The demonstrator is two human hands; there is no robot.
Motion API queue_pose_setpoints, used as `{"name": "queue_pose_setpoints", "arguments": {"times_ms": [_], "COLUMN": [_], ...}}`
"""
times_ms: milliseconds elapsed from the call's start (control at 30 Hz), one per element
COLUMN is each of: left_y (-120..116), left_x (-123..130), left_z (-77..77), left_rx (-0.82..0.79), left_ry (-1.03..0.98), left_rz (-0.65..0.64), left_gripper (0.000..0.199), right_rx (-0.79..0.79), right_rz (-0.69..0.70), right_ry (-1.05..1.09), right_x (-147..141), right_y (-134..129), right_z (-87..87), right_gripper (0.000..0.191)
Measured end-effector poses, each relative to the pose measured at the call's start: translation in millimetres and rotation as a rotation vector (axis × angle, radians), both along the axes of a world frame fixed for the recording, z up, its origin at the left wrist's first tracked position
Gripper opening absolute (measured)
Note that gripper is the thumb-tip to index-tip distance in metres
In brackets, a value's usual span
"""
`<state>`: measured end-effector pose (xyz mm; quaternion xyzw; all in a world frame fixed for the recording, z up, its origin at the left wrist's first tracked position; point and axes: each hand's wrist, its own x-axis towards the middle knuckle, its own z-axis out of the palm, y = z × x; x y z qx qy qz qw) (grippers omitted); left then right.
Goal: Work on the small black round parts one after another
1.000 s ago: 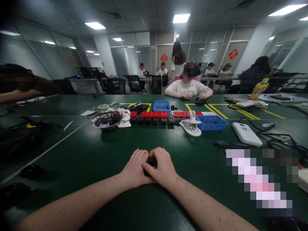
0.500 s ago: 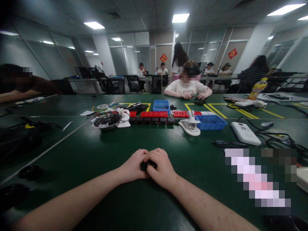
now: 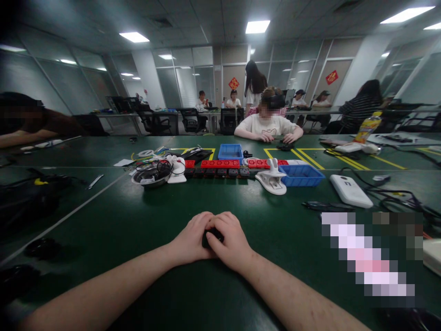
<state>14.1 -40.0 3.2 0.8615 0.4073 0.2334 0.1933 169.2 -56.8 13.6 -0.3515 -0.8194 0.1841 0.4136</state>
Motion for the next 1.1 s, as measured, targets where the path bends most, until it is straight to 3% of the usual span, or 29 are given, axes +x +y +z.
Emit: {"name": "queue_pose_setpoints", "arguments": {"times_ms": [133, 333, 533, 800, 933, 1100], "left_y": [-5, -7, -5, -1, 0, 5], "left_x": [4, 6, 4, 3, 0, -4], "left_z": [-0.7, -2.0, -3.6, -3.7, 0.7, 0.8], "left_rx": [0.019, 0.039, 0.03, 0.003, -0.033, -0.057], "left_ry": [0.055, 0.113, 0.096, 0.062, 0.051, 0.049], "left_rz": [0.051, 0.162, 0.116, 0.072, 0.018, -0.061], "left_gripper": [0.066, 0.048, 0.039, 0.032, 0.036, 0.04], "right_rx": [0.003, -0.008, -0.095, -0.129, -0.113, -0.063], "right_rz": [-0.001, -0.059, -0.206, -0.274, -0.229, -0.033], "right_ry": [0.003, -0.036, -0.113, -0.116, -0.119, -0.043], "right_x": [0, -1, -2, -4, -2, 0], "right_y": [0, 0, 2, 3, 4, 3], "right_z": [-0.6, -2.6, -5.9, -6.5, -6.2, -2.2], "right_gripper": [0.009, 0.009, 0.014, 0.017, 0.014, 0.006]}}
